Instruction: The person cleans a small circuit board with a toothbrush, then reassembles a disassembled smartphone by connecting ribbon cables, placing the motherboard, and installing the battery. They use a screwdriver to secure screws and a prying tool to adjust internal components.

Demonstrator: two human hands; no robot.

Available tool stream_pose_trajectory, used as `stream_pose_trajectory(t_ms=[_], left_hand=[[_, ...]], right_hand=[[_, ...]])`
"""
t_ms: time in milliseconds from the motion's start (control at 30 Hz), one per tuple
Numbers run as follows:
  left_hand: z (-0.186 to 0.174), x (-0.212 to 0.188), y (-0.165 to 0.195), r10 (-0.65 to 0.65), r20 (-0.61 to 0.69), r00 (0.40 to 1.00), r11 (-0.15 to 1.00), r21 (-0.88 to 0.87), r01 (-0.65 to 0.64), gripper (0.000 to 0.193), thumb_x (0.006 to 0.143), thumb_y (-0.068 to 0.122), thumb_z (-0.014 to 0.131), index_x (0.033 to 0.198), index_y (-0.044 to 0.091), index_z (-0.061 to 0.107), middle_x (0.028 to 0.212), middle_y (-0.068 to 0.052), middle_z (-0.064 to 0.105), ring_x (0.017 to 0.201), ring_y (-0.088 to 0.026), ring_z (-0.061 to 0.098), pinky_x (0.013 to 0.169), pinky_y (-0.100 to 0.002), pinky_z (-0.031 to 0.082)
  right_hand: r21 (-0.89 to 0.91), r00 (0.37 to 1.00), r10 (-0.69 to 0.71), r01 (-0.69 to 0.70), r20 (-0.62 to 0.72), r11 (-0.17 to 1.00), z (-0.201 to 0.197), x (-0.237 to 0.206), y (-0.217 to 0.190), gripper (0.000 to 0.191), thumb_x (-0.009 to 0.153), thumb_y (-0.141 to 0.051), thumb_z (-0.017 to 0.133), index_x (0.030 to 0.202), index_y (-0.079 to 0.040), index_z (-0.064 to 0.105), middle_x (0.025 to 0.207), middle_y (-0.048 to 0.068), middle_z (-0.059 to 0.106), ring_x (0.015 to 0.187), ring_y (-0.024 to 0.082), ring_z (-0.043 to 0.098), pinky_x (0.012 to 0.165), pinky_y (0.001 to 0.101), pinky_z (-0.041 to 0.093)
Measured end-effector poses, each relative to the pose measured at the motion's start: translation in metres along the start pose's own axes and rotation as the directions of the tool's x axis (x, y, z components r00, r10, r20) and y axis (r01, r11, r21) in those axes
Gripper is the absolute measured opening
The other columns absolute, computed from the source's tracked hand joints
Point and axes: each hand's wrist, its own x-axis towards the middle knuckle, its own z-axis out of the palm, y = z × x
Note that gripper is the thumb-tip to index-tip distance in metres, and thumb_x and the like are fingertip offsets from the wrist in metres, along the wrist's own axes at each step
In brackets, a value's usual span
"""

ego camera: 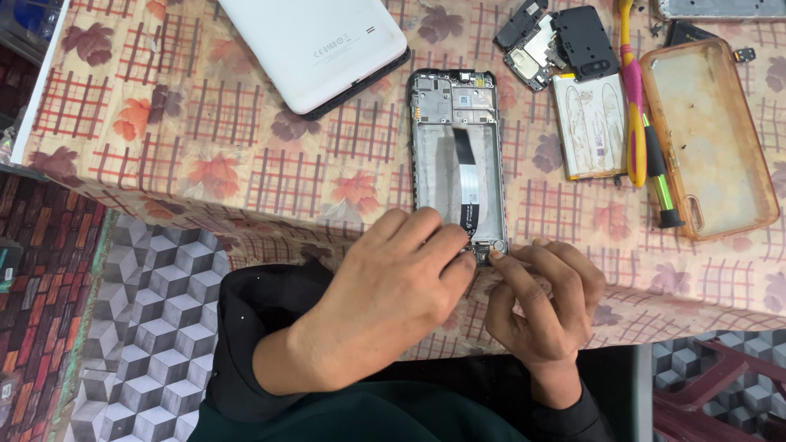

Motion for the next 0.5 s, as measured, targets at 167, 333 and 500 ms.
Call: stream_pose_trajectory(t_ms=[167, 333, 500], left_hand=[[0.005, 0.001, 0.007, 0.017, -0.028, 0.999, 0.997, 0.072, -0.015, 0.015, 0.09, 0.01, 0.07, 0.102, 0.002, 0.074, 0.098, -0.004, 0.063, 0.099, -0.02, 0.059, 0.083, -0.034, 0.05], [0.007, 0.001, 0.007, -0.01, -0.034, 0.999, 0.999, 0.053, 0.012, 0.019, 0.086, 0.011, 0.071, 0.102, 0.002, 0.075, 0.093, -0.004, 0.062, 0.096, -0.021, 0.06, 0.08, -0.033, 0.051], [0.009, 0.002, 0.007, -0.009, -0.046, 0.999, 0.998, 0.054, 0.012, 0.015, 0.087, 0.01, 0.072, 0.099, 0.003, 0.074, 0.094, -0.005, 0.063, 0.095, -0.02, 0.06, 0.08, -0.032, 0.051]], right_hand=[[-0.027, 1.0, 0.021, -0.021, 0.011, 0.999, -0.003, 0.004, -0.005, 0.037, 0.076, 0.015, 0.07, 0.104, -0.008, 0.078, 0.105, 0.008, 0.065, 0.109, 0.028, 0.059, 0.092, 0.0365, 0.051], [0.141, 0.995, 0.096, -0.093, -0.013, 0.986, -0.009, 0.007, -0.001, 0.038, 0.076, 0.017, 0.066, 0.104, -0.005, 0.076, 0.103, 0.007, 0.066, 0.106, 0.025, 0.061, 0.089, 0.0351, 0.05], [0.192, 0.987, 0.16, -0.154, -0.017, 0.969, -0.011, 0.008, 0.003, 0.038, 0.08, 0.018, 0.066, 0.109, -0.004, 0.075, 0.106, 0.007, 0.066, 0.103, 0.023, 0.062, 0.09, 0.0318, 0.051]])
